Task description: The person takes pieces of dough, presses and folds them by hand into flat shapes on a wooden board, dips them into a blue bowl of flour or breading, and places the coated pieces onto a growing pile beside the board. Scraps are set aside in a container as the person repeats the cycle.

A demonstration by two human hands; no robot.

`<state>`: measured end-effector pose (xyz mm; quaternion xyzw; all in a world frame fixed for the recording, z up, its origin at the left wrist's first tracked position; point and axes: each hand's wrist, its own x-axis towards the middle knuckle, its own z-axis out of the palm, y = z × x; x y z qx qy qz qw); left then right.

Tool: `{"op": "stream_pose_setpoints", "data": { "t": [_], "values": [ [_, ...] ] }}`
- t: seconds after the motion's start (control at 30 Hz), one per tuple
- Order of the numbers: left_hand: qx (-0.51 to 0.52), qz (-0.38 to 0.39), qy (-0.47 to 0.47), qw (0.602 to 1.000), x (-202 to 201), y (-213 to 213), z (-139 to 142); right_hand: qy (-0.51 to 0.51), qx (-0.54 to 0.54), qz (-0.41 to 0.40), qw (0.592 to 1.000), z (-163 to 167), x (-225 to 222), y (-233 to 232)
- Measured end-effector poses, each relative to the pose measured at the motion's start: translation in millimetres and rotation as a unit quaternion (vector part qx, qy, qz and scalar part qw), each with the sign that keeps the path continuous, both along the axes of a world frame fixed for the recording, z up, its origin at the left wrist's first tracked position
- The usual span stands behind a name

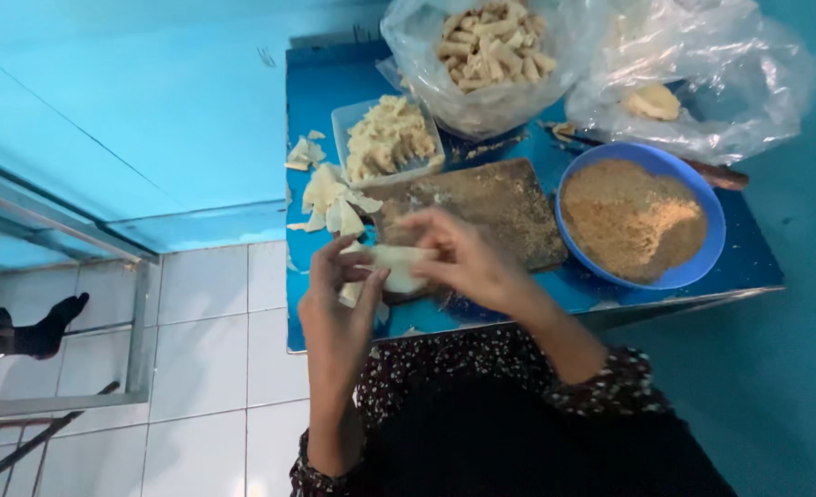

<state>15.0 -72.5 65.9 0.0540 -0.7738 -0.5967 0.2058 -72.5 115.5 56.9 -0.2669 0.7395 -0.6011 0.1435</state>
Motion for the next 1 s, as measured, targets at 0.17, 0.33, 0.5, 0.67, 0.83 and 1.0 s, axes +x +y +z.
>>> {"op": "stream_pose_setpoints", "data": {
  "t": [0.17,0.33,0.5,0.67,0.83,1.0],
  "values": [
    [-0.146,0.056,0.065,0.986,7,1,12,0.231,0.307,-0.169,0.907,36,3,50],
    [0.021,-0.1,0.051,0.994,-15,17,11,0.133,0.085,-0.087,0.984,77,-2,66],
    [0.347,-0.237,-0.055,0.906,-29,33,-14,0.047,0.077,0.002,0.996,75,0,51],
    [0.352,-0.143,-0.038,0.924,-38,40,-38,0.238,0.142,-0.131,0.952,58,12,42],
    [0.327,-0.163,-0.034,0.93,-38,39,-38,0.378,0.118,-0.091,0.914,27,29,39],
    [0.34,-0.195,-0.062,0.918,-30,40,-24,-0.032,-0.09,-0.152,0.984,-4,7,41]
  ]
}}
